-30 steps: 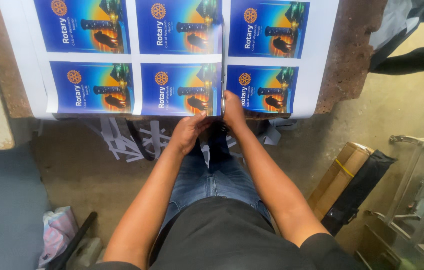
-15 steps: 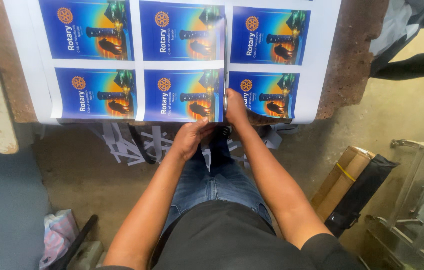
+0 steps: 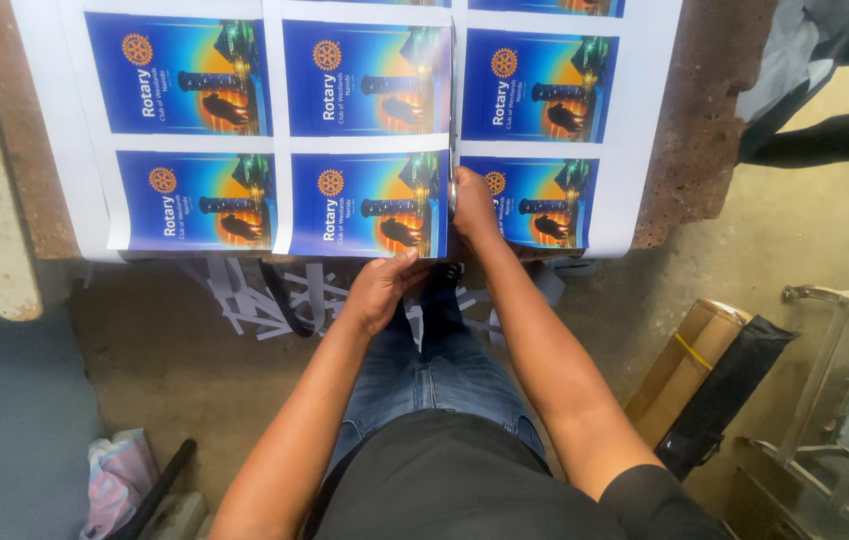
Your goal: The person uses scissors to cut a large sheet of printed paper into individual rectangular cards. They repeatedly cut along the grid lines, separating the cards and letting the cut pieces fall to the floor.
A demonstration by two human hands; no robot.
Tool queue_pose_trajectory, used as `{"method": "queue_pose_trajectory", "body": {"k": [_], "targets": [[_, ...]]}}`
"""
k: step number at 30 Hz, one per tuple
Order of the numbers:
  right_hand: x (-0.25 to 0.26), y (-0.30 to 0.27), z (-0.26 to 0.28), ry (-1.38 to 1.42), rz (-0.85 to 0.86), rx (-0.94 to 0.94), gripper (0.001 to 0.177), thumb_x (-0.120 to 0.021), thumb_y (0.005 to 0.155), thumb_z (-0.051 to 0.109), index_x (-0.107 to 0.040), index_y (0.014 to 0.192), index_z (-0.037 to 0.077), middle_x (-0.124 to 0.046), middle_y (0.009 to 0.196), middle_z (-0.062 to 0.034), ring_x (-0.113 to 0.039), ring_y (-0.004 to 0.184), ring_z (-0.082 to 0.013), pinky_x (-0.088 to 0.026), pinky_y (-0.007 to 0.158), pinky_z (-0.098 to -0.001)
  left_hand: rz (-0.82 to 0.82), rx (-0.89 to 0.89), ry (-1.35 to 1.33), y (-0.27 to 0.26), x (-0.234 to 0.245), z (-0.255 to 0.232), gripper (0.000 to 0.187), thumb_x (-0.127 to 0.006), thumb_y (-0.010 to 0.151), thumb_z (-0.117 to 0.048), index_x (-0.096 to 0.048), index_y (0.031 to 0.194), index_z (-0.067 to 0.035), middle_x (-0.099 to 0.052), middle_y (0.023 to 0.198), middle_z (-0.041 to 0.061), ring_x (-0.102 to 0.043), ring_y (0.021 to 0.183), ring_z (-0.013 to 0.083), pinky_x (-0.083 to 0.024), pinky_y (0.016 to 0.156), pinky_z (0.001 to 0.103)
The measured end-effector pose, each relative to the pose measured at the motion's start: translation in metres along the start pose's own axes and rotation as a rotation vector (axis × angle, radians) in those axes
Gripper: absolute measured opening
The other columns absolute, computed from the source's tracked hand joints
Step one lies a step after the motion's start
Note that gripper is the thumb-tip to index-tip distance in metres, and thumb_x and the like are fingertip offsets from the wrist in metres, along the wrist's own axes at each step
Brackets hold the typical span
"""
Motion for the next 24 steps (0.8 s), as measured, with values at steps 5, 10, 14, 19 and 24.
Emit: {"method": "queue_pose_trajectory", "body": {"k": [5, 10, 14, 19, 24], "targets": [[-0.006, 0.023, -0.018, -0.007, 0.024, 0.001, 0.022, -0.057, 0.088, 0.024, -0.066, 0.076, 0.008, -0.066, 0.071, -0.0135, -0.067, 0.079, -0.034, -0.05, 0.076, -0.041, -0.002, 0.007, 0.017, -0.006, -0.004, -0.007, 0.033, -0.081, 0.088, -0.019, -0.073, 0.11, 0.005, -0.075, 0.107, 0.023, -0.073, 0.105, 0.0346, -0.051, 0.106, 0.051], [0.001, 0.027, 0.006, 0.009, 0.004, 0.044, 0.026, -0.061, 0.088, 0.03, -0.072, 0.082, 0.008, -0.07, 0.076, -0.016, -0.07, 0.084, -0.0399, -0.051, 0.077, -0.0471, 0.0, 0.01, 0.032, -0.002, 0.0, -0.003, 0.033, -0.082, 0.088, -0.02, -0.073, 0.11, 0.003, -0.076, 0.108, 0.021, -0.073, 0.104, 0.0328, -0.051, 0.105, 0.049], [0.003, 0.027, 0.004, -0.007, -0.015, 0.034, 0.027, -0.059, 0.088, 0.03, -0.072, 0.081, 0.008, -0.071, 0.077, -0.0159, -0.071, 0.088, -0.0403, -0.052, 0.078, -0.0463, -0.008, 0.011, 0.015, -0.005, -0.003, -0.005, 0.032, -0.082, 0.089, -0.018, -0.072, 0.109, 0.005, -0.075, 0.109, 0.023, -0.073, 0.105, 0.0348, -0.05, 0.107, 0.052], [-0.002, 0.036, -0.004, -0.03, -0.017, 0.024, 0.027, -0.058, 0.089, 0.027, -0.073, 0.082, 0.006, -0.073, 0.082, -0.0194, -0.069, 0.094, -0.0456, -0.052, 0.084, -0.0498, -0.002, 0.02, 0.017, -0.015, -0.01, -0.012, 0.033, -0.08, 0.09, -0.017, -0.072, 0.111, 0.006, -0.074, 0.111, 0.025, -0.071, 0.108, 0.0366, -0.049, 0.108, 0.053], [0.0, 0.038, 0.01, 0.014, 0.003, -0.049, 0.024, -0.062, 0.088, 0.031, -0.073, 0.084, 0.011, -0.074, 0.085, -0.0134, -0.071, 0.098, -0.0388, -0.051, 0.087, -0.0474, 0.0, 0.027, 0.008, -0.006, -0.002, -0.003, 0.034, -0.079, 0.09, -0.016, -0.07, 0.113, 0.008, -0.073, 0.111, 0.027, -0.07, 0.11, 0.0384, -0.047, 0.109, 0.054]]}}
Point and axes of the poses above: each hand's wrist, its own y-axis towards the middle knuckle, its own x-axis out of the back of the hand, z = x × y, the point moved 6 cm from there along y, towards the middle knuckle
